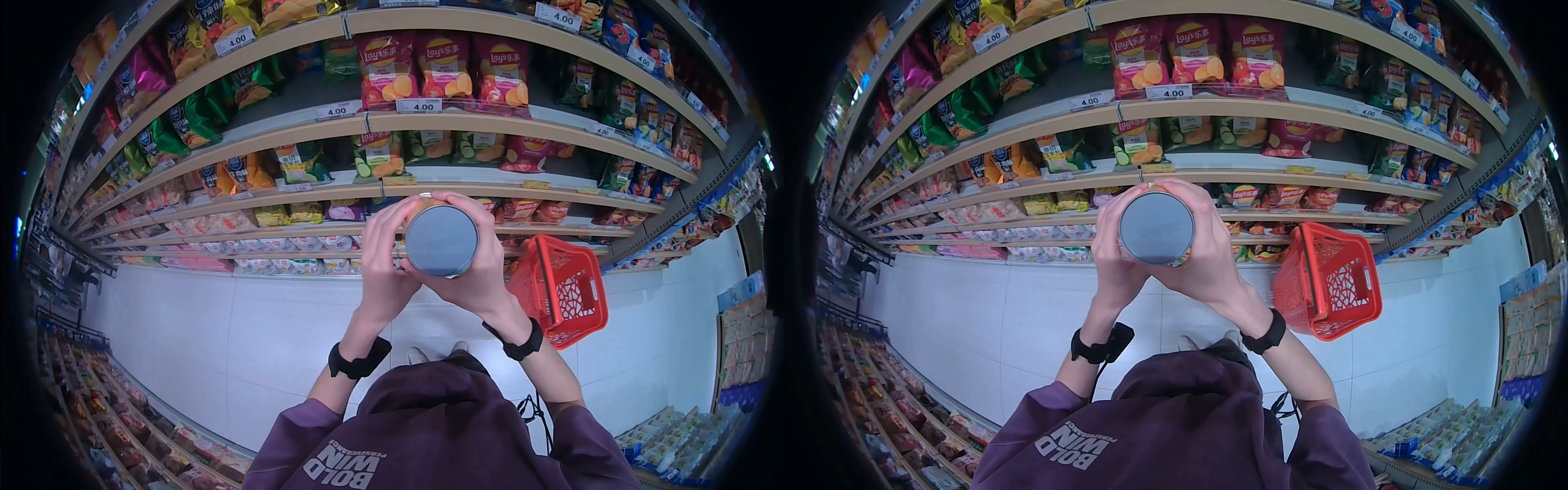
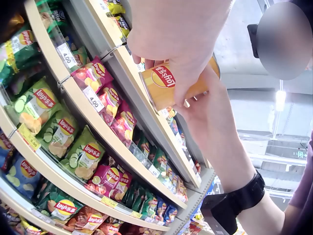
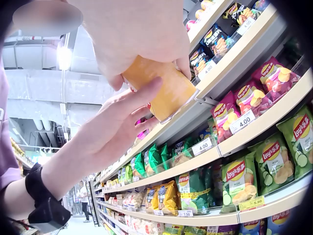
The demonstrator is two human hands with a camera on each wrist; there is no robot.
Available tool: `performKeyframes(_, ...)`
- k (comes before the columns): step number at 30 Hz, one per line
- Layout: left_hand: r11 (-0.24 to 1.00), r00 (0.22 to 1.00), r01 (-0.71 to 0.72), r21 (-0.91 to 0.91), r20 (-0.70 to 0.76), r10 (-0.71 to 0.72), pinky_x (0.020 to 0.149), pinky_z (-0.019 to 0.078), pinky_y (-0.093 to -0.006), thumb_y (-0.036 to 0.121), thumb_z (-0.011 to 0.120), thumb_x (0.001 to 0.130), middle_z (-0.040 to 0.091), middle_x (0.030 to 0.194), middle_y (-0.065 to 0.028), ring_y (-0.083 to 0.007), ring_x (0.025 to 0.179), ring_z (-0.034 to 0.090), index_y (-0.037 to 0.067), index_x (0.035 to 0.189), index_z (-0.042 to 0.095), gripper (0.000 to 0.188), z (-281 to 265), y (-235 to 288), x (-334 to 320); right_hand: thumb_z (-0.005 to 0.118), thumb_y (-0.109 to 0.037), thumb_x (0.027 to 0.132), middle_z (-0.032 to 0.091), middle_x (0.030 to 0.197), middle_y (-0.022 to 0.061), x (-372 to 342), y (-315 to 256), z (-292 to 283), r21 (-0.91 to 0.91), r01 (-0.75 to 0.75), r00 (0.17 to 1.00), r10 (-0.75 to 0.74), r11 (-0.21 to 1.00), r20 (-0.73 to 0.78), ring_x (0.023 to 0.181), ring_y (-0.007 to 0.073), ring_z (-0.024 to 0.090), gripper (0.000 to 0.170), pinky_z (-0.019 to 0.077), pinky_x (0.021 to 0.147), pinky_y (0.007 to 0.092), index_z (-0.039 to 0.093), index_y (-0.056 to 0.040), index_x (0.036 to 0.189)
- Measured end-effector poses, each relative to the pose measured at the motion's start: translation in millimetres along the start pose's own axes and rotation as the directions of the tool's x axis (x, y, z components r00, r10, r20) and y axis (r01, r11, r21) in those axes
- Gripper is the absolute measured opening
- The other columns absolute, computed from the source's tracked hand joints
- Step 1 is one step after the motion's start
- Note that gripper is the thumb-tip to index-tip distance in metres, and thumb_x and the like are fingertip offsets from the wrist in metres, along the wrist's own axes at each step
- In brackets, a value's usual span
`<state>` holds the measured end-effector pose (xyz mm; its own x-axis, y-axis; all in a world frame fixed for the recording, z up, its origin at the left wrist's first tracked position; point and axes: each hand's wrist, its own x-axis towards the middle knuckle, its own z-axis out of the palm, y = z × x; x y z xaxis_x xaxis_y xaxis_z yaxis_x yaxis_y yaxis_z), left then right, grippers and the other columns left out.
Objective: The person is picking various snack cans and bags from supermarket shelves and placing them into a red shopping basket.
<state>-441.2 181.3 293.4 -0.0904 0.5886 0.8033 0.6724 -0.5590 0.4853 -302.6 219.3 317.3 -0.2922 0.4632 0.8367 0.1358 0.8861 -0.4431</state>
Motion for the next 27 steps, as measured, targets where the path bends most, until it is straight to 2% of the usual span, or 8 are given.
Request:
performKeyframes(9, 0.979, 0.991, -0.137, 0.151, 0.029, 0.134, 0.099, 0.0391, -0.0419, 0.004, 0.071, 0.068, 0.057, 0.128, -0.0103, -0.0304, 0.118, 0.052, 0.008, 0.124, 0.056, 0.058, -4.8, 1.0, 6.1, 0.089, -0.015, 0.062, 0.054, 0.126, 0.0219, -10.3, 4.1, -6.9, 0.038, 0.017, 1.000, -0.016, 0.999, -0.025, 0.114, 0.0337, 0.058, 0.081, 0.0507, 0.092, 0.0390, 0.038, -0.0045, 0.124)
performKeyframes(15, 0.926, 0.971, -0.235, 0.296, 0.103, 0.214, 0.102, 0.0354, -0.0442, 0.010, 0.071, 0.069, 0.054, 0.133, -0.0064, -0.0274, 0.125, 0.048, 0.016, 0.120, 0.061, 0.052, -1.8, -3.9, 0.3, 0.086, -0.012, 0.064, 0.050, 0.128, 0.0242, -31.9, -0.4, -6.3, 0.020, -0.096, 0.995, 0.097, 0.995, -0.037, 0.117, 0.0355, 0.055, 0.074, 0.0472, 0.096, 0.0394, 0.037, -0.0063, 0.119)
performKeyframes(18, 0.915, 0.986, -0.163, 0.369, 0.074, 0.146, 0.104, 0.0340, -0.0442, 0.003, 0.072, 0.067, 0.051, 0.136, -0.0104, -0.0279, 0.128, 0.045, 0.012, 0.125, 0.057, 0.061, -1.2, 5.9, -1.6, 0.084, -0.010, 0.065, 0.051, 0.128, 0.0237, -35.8, 2.5, -3.7, 0.032, -0.117, 0.988, 0.120, 0.993, -0.100, 0.113, 0.0348, 0.057, 0.071, 0.0499, 0.091, 0.0380, 0.038, -0.0042, 0.120)
performKeyframes(21, 0.984, 0.953, 0.153, 0.086, -0.275, -0.124, 0.105, 0.0327, -0.0442, -0.003, 0.070, 0.070, 0.049, 0.136, -0.0146, -0.0257, 0.129, 0.044, 0.006, 0.130, 0.049, 0.064, 9.1, 14.2, 0.4, 0.080, -0.007, 0.070, 0.051, 0.126, 0.0205, -38.0, 2.2, 3.3, 0.364, -0.298, 0.912, 0.375, 0.883, -0.165, 0.116, 0.0282, 0.055, 0.065, 0.0492, 0.093, 0.0349, 0.039, -0.0037, 0.120)
performKeyframes(22, 0.954, 0.929, 0.261, -0.150, -0.231, -0.290, 0.105, 0.0329, -0.0429, -0.001, 0.068, 0.075, 0.048, 0.136, -0.0147, -0.0241, 0.128, 0.044, 0.005, 0.131, 0.047, 0.060, 12.0, 12.4, -3.2, 0.079, -0.006, 0.072, 0.051, 0.125, 0.0192, -38.7, 2.4, 5.6, 0.506, -0.350, 0.861, 0.484, 0.788, -0.159, 0.116, 0.0258, 0.055, 0.062, 0.0489, 0.094, 0.0338, 0.039, -0.0035, 0.120)
performKeyframes(24, 0.699, 0.830, 0.441, -0.563, -0.040, -0.556, 0.105, 0.0331, -0.0404, 0.001, 0.063, 0.083, 0.047, 0.136, -0.0149, -0.0207, 0.128, 0.043, 0.002, 0.133, 0.043, 0.054, 19.2, 1.4, -17.6, 0.075, -0.004, 0.076, 0.050, 0.123, 0.0163, -41.9, 8.8, 1.1, 0.683, -0.492, 0.720, 0.694, 0.540, -0.030, 0.116, 0.0221, 0.054, 0.057, 0.0484, 0.095, 0.0326, 0.039, -0.0031, 0.120)
performKeyframes(25, 0.481, 0.752, 0.565, -0.671, 0.178, -0.634, 0.104, 0.0345, -0.0380, 0.004, 0.062, 0.086, 0.049, 0.133, -0.0134, -0.0190, 0.126, 0.045, 0.002, 0.132, 0.044, 0.050, 18.5, -6.0, -23.5, 0.074, -0.003, 0.078, 0.050, 0.121, 0.0148, -43.2, 11.6, 0.9, 0.747, -0.540, 0.635, 0.771, 0.389, 0.057, 0.115, 0.0203, 0.053, 0.055, 0.0481, 0.096, 0.0320, 0.039, -0.0030, 0.120)
performKeyframes(27, -0.029, 0.538, 0.733, -0.680, 0.605, -0.587, 0.102, 0.0373, -0.0333, 0.010, 0.060, 0.090, 0.052, 0.128, -0.0104, -0.0155, 0.121, 0.048, 0.003, 0.131, 0.045, 0.044, 12.3, -16.8, -29.1, 0.067, -0.011, 0.085, 0.053, 0.115, 0.0107, -47.7, 14.6, 5.6, 0.792, -0.559, 0.562, 0.815, 0.248, 0.141, 0.109, 0.0159, 0.056, 0.042, 0.0489, 0.090, 0.0301, 0.041, -0.0033, 0.118)
